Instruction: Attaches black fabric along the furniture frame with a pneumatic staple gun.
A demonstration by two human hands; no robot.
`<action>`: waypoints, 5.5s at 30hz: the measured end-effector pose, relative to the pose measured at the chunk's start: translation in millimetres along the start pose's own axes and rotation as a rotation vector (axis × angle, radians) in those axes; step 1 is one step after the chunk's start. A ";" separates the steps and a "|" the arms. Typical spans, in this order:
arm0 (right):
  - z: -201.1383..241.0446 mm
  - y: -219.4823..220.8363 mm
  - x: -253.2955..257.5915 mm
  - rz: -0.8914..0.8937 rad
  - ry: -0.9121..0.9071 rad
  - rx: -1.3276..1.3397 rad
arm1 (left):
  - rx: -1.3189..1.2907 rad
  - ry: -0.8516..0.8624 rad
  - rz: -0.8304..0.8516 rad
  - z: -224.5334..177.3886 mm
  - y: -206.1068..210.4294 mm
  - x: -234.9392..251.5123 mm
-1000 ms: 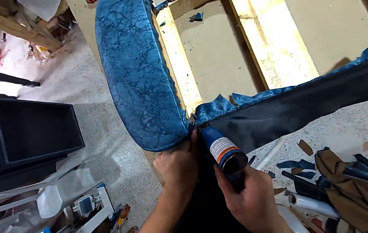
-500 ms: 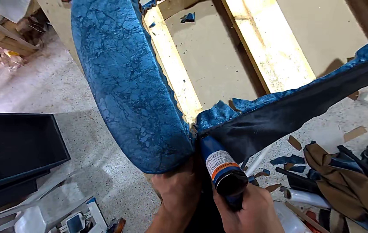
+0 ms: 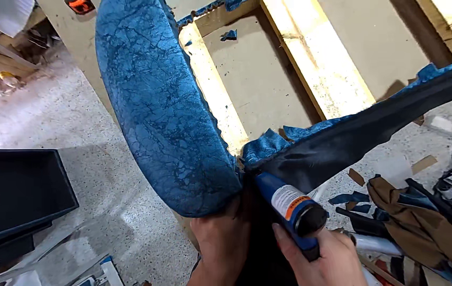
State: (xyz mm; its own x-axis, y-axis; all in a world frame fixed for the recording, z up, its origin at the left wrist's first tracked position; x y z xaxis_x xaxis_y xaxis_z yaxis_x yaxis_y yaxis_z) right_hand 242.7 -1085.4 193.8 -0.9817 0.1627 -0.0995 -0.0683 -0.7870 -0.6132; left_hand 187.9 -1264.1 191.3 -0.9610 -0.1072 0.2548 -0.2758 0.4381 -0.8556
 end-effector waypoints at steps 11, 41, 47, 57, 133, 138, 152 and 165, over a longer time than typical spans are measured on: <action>-82.1 7.5 2.0 0.283 0.247 0.734 | -0.750 -0.634 0.416 40.2 19.3 -71.4; -11.7 17.6 8.9 0.122 -0.064 0.207 | 0.092 0.099 0.020 -59.1 -62.3 35.1; -13.7 21.5 9.2 0.184 0.027 0.192 | 0.119 0.139 0.083 -64.8 -57.8 44.4; -82.2 70.3 25.1 0.648 0.504 1.308 | 0.386 0.135 0.275 -70.9 -55.8 73.6; -81.7 75.0 29.1 0.701 0.575 1.252 | 0.277 -0.173 0.798 -46.3 -47.9 94.3; -80.1 75.6 27.4 0.746 0.604 1.260 | 0.477 -0.059 0.828 -43.1 -49.8 101.2; -61.6 64.2 21.8 0.831 0.626 1.381 | 0.122 -0.027 0.882 -40.4 -36.1 107.7; -41.5 40.2 26.0 0.807 0.539 1.361 | -0.110 -0.148 0.941 -21.7 -29.9 105.9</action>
State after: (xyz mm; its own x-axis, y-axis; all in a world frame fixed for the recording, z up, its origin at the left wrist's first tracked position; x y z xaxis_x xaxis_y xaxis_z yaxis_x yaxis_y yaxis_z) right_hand 221.7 -1088.2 134.0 -0.6897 -0.5700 -0.4466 0.0127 -0.6262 0.7796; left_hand 94.8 -1269.2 253.6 -0.7826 0.2227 -0.5813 0.6065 0.4832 -0.6314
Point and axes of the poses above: each hand's wrist, its own x-axis towards the middle knuckle, its own y-axis out of the palm, z = x × y, the point moved 10 cm from there along x, towards the middle knuckle, and after that the axes turned 4 degrees about -z, right-handed, at the moved point
